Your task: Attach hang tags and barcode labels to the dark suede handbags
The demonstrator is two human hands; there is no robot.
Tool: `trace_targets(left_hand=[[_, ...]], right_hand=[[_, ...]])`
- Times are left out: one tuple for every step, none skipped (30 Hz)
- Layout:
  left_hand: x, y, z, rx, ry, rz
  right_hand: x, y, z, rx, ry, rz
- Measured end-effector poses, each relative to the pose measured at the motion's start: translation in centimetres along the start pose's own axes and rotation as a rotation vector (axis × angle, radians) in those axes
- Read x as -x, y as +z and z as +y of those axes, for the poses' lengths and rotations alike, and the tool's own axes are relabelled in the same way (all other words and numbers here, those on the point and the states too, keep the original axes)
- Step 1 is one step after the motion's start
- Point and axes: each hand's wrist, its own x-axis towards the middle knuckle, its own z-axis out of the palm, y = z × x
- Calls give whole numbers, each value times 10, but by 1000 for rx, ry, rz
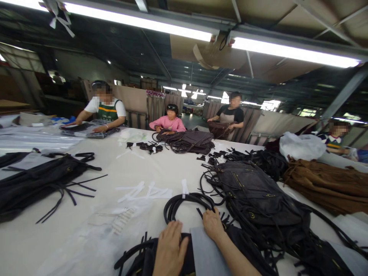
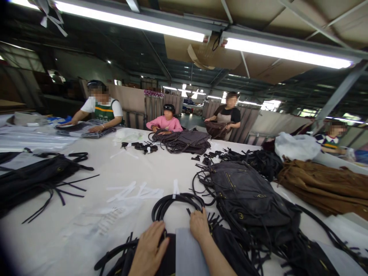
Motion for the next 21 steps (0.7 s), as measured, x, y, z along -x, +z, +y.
trace_targets(left_hand=[[-7, -7, -13, -59, -91, 2], [-11, -13, -23, -110, -150, -21], [-13, -16, -31, -155, -191, -45], [-11, -16, -36, -185, -206, -73], [-8, -15, -40, -202, -201, -97], [-2, -11, -42, -209, -185, -115], [4, -6, -43, -209, -165, -131], [10, -2, -43, -206, -145, -148], [16, 3, -43, -204, -119, -171], [20, 7, -43, -206, -95, -196], [23, 10, -44, -212, -74, -216], [25, 12, -45, -219, -55, -229], [26, 14, -46, -227, -38, -232], [26, 16, -47, -236, -30, -227], [27, 19, -48, -246, -35, -209], [28, 23, -49, -254, -53, -182], [29, 28, -49, -258, -72, -148], [32, 34, -50, -260, -91, -109], [35, 41, -51, -263, -101, -65], [39, 50, -51, -270, -98, -17], [43, 59, -52, -284, -81, 30]], right_hand=[[0, -2, -2, 24, -10, -3], [0, -4, -4, 50, -15, -11], [0, -5, -6, 75, -20, -24], [-1, -7, -7, 97, -25, -37], [-2, -8, -9, 115, -29, -53], [-4, -9, -10, 130, -35, -73], [-5, -10, -11, 142, -42, -93], [-6, -11, -12, 150, -50, -108], [-8, -12, -13, 151, -58, -119], [-9, -13, -13, 144, -63, -125], [-11, -15, -13, 127, -66, -125], [-13, -18, -13, 101, -61, -115], [-16, -22, -12, 64, -38, -98], [-21, -26, -11, 23, -1, -78], [-26, -31, -10, -16, 45, -57], [-33, -37, -9, -49, 93, -34], [-41, -43, -7, -73, 135, -14], [-50, -49, -5, -90, 167, 1], [-60, -56, -3, -101, 186, 13], [-70, -62, -1, -110, 195, 24], [-80, -69, 1, -122, 203, 36]])
